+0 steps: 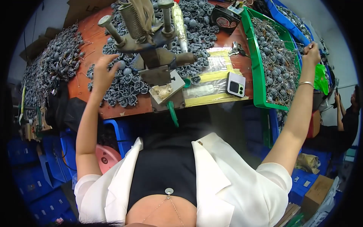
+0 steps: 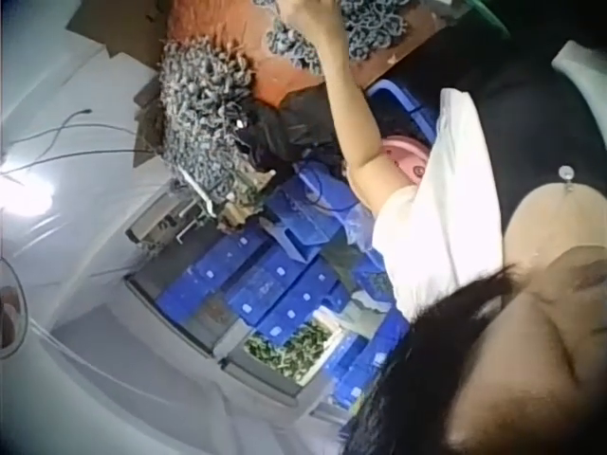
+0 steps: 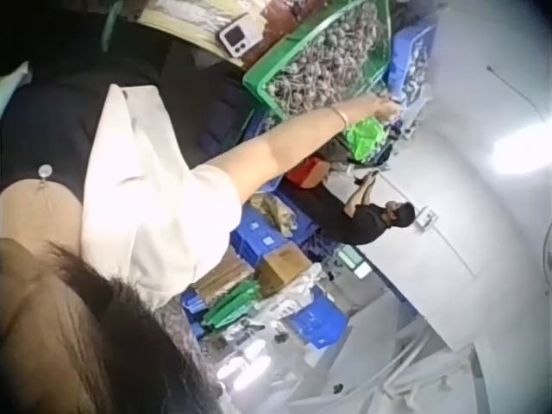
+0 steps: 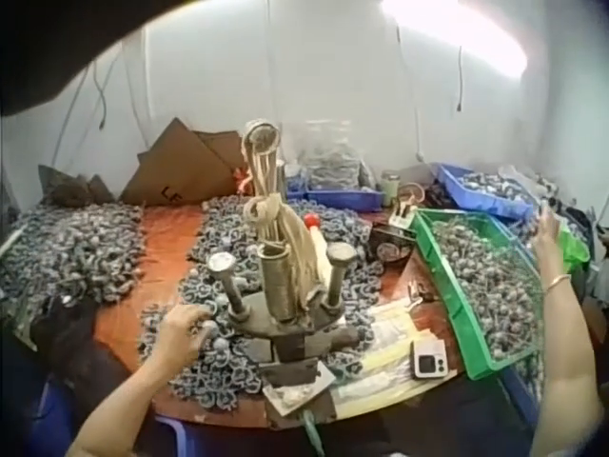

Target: Assembling small plastic toy components using a manual press machine.

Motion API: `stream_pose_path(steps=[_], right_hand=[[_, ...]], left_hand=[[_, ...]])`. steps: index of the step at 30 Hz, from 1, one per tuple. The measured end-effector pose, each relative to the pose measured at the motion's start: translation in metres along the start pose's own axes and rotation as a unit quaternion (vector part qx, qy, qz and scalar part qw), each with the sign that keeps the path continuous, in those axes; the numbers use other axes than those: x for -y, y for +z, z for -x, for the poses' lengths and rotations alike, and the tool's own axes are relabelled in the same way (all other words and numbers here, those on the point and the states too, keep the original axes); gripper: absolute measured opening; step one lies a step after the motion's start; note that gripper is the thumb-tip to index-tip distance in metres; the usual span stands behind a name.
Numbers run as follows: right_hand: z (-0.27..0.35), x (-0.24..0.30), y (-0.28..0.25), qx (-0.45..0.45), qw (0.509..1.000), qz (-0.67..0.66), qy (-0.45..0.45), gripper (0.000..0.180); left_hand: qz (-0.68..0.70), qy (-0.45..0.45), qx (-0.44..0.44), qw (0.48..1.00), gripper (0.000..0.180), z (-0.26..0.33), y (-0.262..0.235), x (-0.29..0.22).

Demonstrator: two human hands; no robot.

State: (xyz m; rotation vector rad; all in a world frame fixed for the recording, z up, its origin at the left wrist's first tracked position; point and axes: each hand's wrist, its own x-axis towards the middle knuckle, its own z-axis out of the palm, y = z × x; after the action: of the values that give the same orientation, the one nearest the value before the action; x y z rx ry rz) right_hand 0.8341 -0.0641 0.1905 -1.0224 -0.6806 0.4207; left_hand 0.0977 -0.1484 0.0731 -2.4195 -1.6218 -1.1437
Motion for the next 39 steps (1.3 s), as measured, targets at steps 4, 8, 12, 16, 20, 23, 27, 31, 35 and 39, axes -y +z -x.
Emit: stream_pose_path(steps=[4, 8, 12, 16, 20, 23, 27, 31, 35, 39], right_hand=[[-0.017, 0.073, 0.019, 0.088, 0.992, -0.040, -0.079, 0.017], [-0.011, 0.074, 0.018, 0.094, 0.989, 0.006, -0.111, 0.015], [0.035, 0.057, 0.017, 0.251, 0.826, 0.493, 0.108, 0.021], [0.025, 0.083, 0.012, 0.139, 0.905, 0.401, 0.002, 0.027], [0.072, 0.134, 0.072, 0.066, 0.993, 0.013, -0.097, 0.022], [0.086, 0.145, 0.087, 0.217, 0.954, -0.074, -0.195, 0.031], [0.061, 0.157, 0.052, 0.537, 0.777, -0.281, 0.170, 0.031], [0.164, 0.123, 0.093, 0.467, 0.879, -0.088, -0.046, 0.020], [0.272, 0.107, 0.111, 0.439, 0.898, -0.007, -0.007, 0.021], [0.335, 0.089, 0.106, 0.486, 0.872, 0.024, 0.053, 0.011]], left_hand=[[-0.235, 0.028, 0.087, 0.968, 0.025, -0.010, 0.029, -0.011], [-0.223, 0.052, 0.090, 0.969, 0.015, -0.011, 0.034, 0.000], [-0.197, 0.103, 0.005, 0.975, 0.015, -0.006, 0.029, -0.012], [-0.102, 0.063, 0.003, 0.993, 0.033, 0.006, 0.022, -0.026], [0.061, -0.036, 0.037, 0.997, 0.017, 0.038, 0.021, -0.052], [0.107, 0.009, -0.003, 0.994, 0.016, 0.071, 0.039, -0.079], [0.141, -0.027, 0.019, 0.990, 0.027, 0.087, 0.059, -0.105], [0.124, -0.027, -0.004, 0.992, 0.024, 0.081, 0.081, -0.119], [0.296, -0.123, -0.009, 0.947, 0.020, 0.086, 0.094, -0.118], [0.381, -0.187, -0.045, 0.905, 0.018, 0.093, 0.101, -0.118]])
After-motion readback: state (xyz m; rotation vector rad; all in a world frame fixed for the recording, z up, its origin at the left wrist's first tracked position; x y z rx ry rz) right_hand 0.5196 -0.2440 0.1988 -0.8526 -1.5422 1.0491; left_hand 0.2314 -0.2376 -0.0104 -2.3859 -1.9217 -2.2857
